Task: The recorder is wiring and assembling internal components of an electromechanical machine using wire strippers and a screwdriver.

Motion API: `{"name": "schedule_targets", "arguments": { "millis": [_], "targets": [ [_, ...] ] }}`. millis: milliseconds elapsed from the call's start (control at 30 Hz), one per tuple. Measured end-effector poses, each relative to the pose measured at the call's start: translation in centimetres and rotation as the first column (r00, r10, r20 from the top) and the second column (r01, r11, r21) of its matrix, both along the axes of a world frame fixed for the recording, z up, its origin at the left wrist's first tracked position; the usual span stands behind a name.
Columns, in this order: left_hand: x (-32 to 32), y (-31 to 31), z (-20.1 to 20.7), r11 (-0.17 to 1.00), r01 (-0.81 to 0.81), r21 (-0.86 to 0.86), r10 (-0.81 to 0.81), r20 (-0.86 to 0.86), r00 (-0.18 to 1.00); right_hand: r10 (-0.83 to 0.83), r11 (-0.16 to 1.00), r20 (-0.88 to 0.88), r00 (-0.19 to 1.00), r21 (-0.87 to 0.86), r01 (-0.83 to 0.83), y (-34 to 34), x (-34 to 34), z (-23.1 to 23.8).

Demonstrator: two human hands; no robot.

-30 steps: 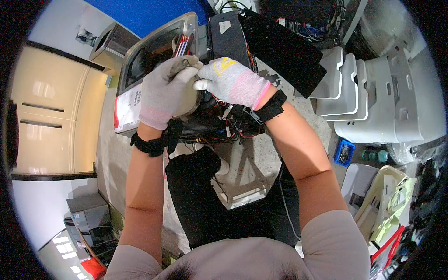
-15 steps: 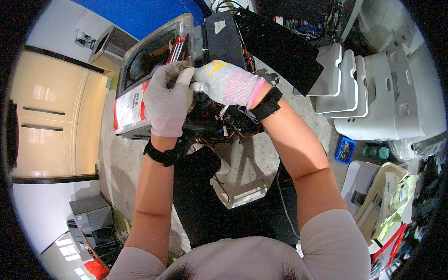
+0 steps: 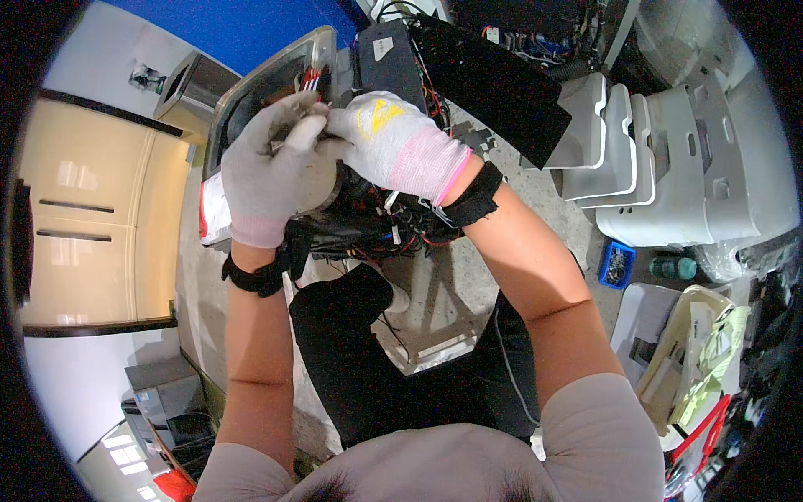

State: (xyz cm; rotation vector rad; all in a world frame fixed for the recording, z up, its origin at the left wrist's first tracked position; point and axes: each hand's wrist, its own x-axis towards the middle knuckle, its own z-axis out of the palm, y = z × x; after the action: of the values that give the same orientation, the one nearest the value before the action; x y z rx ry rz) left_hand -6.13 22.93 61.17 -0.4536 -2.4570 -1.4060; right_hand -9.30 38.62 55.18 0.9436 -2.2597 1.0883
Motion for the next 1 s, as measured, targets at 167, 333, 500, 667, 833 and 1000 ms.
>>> {"name": "schedule_targets", "arguments": {
  "millis": [167, 333, 500, 667, 833, 1000],
  "targets": [
    [-1.8, -0.2, 0.0, 0.989, 0.022, -0.145, -0.021, 0.003, 1.000, -0.061, 0.998, 0.062, 0.996, 0.012, 0.060, -0.4, -0.5, -0.2],
    [-2.6, -0.4, -1.2, 0.992, -0.037, -0.124, 0.037, 0.002, 0.999, -0.068, 0.996, 0.062, 0.996, 0.066, 0.064, -1.0, -1.5, -1.3],
    [-2.6, -0.6, -1.6, 0.989, -0.093, -0.114, 0.093, -0.009, 0.996, -0.050, 0.997, 0.060, 0.997, 0.064, 0.047, -1.3, -1.7, -1.9],
    [-2.1, -0.7, -1.4, 0.990, -0.109, -0.087, 0.108, -0.016, 0.994, -0.080, 0.991, 0.001, 0.997, 0.104, 0.079, -1.6, -1.9, -2.0],
    [-1.9, -0.6, -1.4, 0.987, -0.131, -0.098, 0.127, -0.047, 0.991, -0.067, 0.993, -0.026, 0.997, 0.093, 0.069, -1.6, -2.1, -2.2],
    [-1.9, -0.7, -1.4, 0.987, -0.128, -0.101, 0.128, -0.007, 0.992, -0.074, 0.992, -0.023, 0.997, 0.101, 0.076, -1.5, -1.8, -2.0]
  ]
}}
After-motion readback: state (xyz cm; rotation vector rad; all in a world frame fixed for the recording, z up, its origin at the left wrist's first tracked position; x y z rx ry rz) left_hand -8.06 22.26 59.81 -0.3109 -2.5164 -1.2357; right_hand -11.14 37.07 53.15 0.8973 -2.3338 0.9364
